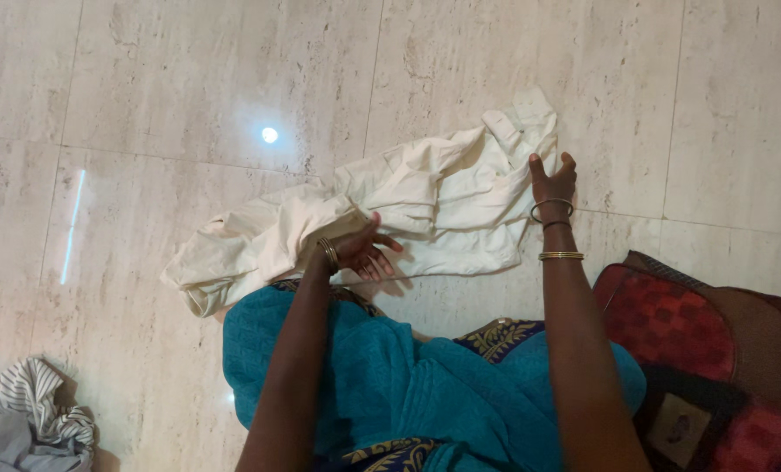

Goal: The person folds a white collared shirt by hand while sitting on the floor and then places the folded shirt into a bag containing other clothes.

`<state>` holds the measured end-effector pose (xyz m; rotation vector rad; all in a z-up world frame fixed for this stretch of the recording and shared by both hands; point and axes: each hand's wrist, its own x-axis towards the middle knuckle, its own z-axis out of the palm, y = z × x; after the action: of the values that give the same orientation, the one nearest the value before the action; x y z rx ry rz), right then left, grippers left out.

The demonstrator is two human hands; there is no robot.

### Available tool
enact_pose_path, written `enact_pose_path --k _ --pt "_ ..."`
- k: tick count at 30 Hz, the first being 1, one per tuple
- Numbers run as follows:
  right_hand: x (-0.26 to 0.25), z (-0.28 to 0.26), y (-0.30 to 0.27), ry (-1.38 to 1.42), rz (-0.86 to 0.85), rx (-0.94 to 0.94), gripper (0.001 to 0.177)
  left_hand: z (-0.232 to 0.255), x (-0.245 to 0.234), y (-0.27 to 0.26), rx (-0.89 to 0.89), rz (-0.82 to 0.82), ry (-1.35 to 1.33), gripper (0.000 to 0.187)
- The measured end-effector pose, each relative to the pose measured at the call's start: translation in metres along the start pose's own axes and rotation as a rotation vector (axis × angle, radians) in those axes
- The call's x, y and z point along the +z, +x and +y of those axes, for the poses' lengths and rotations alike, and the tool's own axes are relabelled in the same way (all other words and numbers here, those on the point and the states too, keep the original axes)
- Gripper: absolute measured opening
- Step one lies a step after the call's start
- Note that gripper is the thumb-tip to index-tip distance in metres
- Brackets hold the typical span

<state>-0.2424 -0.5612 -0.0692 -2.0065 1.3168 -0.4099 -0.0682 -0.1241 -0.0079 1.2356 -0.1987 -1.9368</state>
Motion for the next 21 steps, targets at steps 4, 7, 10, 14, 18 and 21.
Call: enact_pose_path --k 4,7,10,14,18,21 --pt "0.013 -0.014 -0.006 -0.046 0.075 0.047 0.088 -0.016 0.055 0.035 0.013 0.078 0.424 0.075" --pt "0.017 -0.001 0.000 -0.237 0.097 -0.075 0.059 -0.021 0.047 0.058 0.281 0.364 0.609 0.052" --pt "0.005 0.024 0.012 -0.102 0.152 -0.005 0.032 -0.023 0.024 0.061 0.421 0.787 0.782 0.038" --pt "-0.023 0.039 0.043 0.406 0.363 0.070 0.026 -0.038 0.013 0.060 0.258 1.013 1.112 0.029" --pt "-0.049 0.045 0.056 1.341 0.267 0.279 0.020 -0.050 0.027 0.065 0.206 1.115 1.238 0.074" --pt "-0.063 0.054 0.049 1.584 0.133 0.385 0.024 -0.050 0.032 0.060 -0.058 1.049 1.168 0.096"
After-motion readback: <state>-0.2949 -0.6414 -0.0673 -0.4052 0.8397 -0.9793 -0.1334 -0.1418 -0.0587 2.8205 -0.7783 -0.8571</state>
